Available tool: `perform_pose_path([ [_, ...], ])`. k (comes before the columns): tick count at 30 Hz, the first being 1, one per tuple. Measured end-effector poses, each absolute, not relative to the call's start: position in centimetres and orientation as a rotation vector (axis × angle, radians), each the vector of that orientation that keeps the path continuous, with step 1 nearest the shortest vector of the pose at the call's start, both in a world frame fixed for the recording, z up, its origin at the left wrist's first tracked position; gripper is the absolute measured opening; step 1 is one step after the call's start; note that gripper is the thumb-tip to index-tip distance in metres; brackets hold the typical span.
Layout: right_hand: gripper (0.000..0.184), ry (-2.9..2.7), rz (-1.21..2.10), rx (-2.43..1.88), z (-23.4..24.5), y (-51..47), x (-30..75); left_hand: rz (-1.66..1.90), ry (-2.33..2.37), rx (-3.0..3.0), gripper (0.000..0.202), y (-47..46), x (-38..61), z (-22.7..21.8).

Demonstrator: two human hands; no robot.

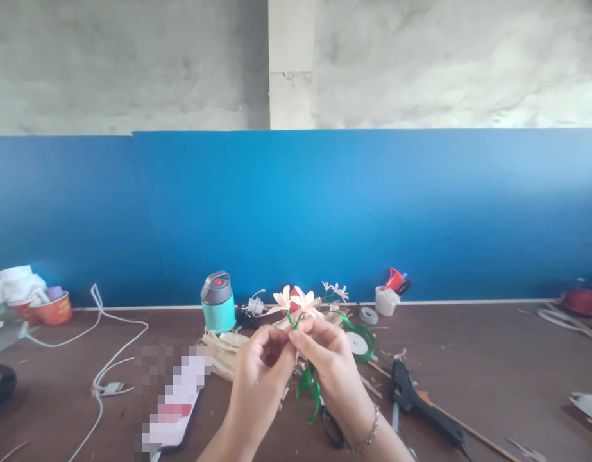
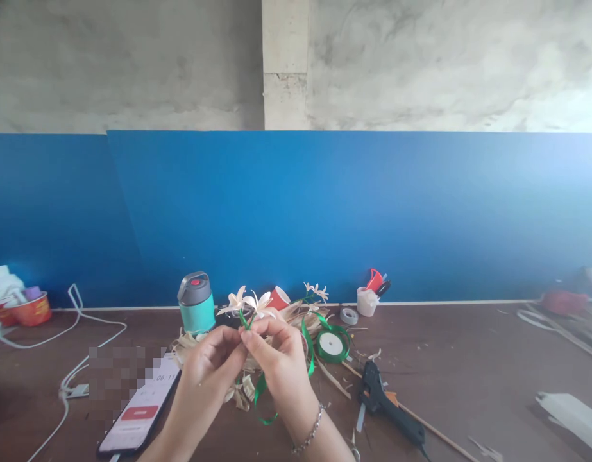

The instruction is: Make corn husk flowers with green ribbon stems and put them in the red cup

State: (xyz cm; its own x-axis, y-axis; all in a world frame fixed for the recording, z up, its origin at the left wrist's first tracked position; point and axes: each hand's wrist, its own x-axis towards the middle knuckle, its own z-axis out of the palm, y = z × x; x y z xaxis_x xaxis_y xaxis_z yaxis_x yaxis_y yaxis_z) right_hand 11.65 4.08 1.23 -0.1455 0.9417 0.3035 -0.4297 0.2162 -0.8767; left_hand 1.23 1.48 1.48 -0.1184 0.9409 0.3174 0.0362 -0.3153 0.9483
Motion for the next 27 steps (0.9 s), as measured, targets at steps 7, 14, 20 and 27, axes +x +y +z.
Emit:
perform_pose_path([
  [7,0.019,-1.168,1.273,-0.564,1.2,4.1,11.2,1.640,1.396,1.739,0.019,1.6,0.9,0.6],
  [14,0.019,-1.127,1.288,-0.560,1.2,3.6,10.9,1.924,1.592,2.067,0.010,1.8,0.9,-0.7],
  [20,0.019,-1.123,1.293,-0.573,1.2,4.0,10.9,1.720,1.457,1.747,0.015,1.7,0.9,0.3],
  [27,0.018,-1.304,1.232,-0.735,1.2,4.3,11.9,1.598,1.126,1.134,0.013,2.0,0.4,1.7],
])
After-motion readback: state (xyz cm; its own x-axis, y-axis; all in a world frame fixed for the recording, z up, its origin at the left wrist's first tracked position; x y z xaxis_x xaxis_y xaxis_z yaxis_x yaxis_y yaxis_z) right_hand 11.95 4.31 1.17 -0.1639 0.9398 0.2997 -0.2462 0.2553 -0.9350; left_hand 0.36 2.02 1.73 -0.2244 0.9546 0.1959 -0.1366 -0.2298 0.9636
